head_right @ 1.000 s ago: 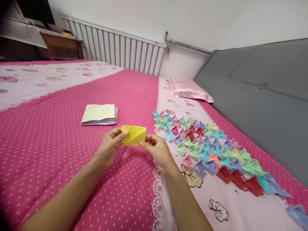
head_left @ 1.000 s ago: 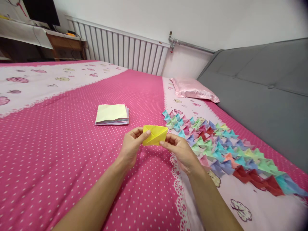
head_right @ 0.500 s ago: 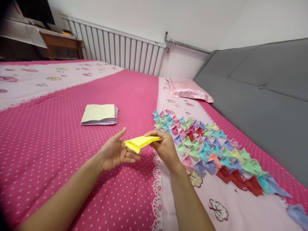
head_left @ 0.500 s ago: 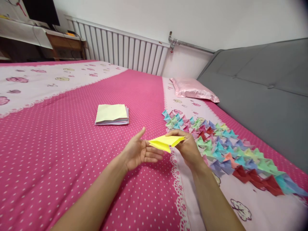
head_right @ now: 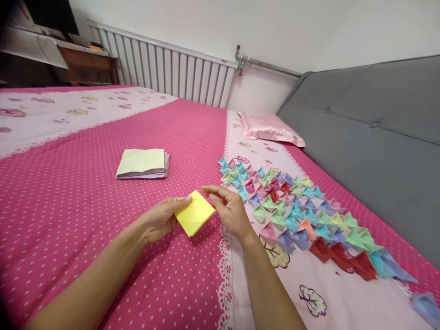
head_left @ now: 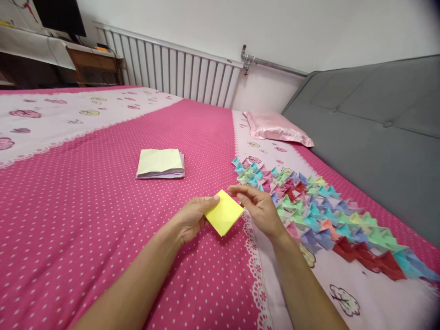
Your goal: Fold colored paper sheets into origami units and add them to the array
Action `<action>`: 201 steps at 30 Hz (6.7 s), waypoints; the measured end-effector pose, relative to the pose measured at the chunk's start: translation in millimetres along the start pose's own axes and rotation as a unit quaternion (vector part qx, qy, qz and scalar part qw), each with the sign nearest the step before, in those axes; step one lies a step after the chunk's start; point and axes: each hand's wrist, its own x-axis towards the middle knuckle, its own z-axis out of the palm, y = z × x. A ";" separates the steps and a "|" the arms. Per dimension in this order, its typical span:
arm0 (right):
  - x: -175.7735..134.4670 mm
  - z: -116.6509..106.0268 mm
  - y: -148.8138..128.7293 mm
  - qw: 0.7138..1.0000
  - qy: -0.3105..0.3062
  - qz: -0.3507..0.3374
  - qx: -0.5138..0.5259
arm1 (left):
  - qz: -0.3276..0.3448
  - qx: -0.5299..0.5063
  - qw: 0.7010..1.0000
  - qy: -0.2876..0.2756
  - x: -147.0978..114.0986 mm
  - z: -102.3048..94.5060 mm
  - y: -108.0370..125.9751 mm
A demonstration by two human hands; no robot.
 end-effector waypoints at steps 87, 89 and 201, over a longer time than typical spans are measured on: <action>-6.3 27.2 2.9 0.993 0.095 0.067 -0.010 | 0.060 -0.008 0.994 -0.090 -3.0 2.6 -0.8; -6.8 28.5 2.5 0.991 0.114 0.065 -0.001 | 0.084 0.034 0.988 -0.121 -3.3 1.9 -2.6; -0.7 8.1 -6.2 0.981 0.122 0.099 0.116 | 0.122 0.167 0.978 -0.041 -3.8 0.2 -1.4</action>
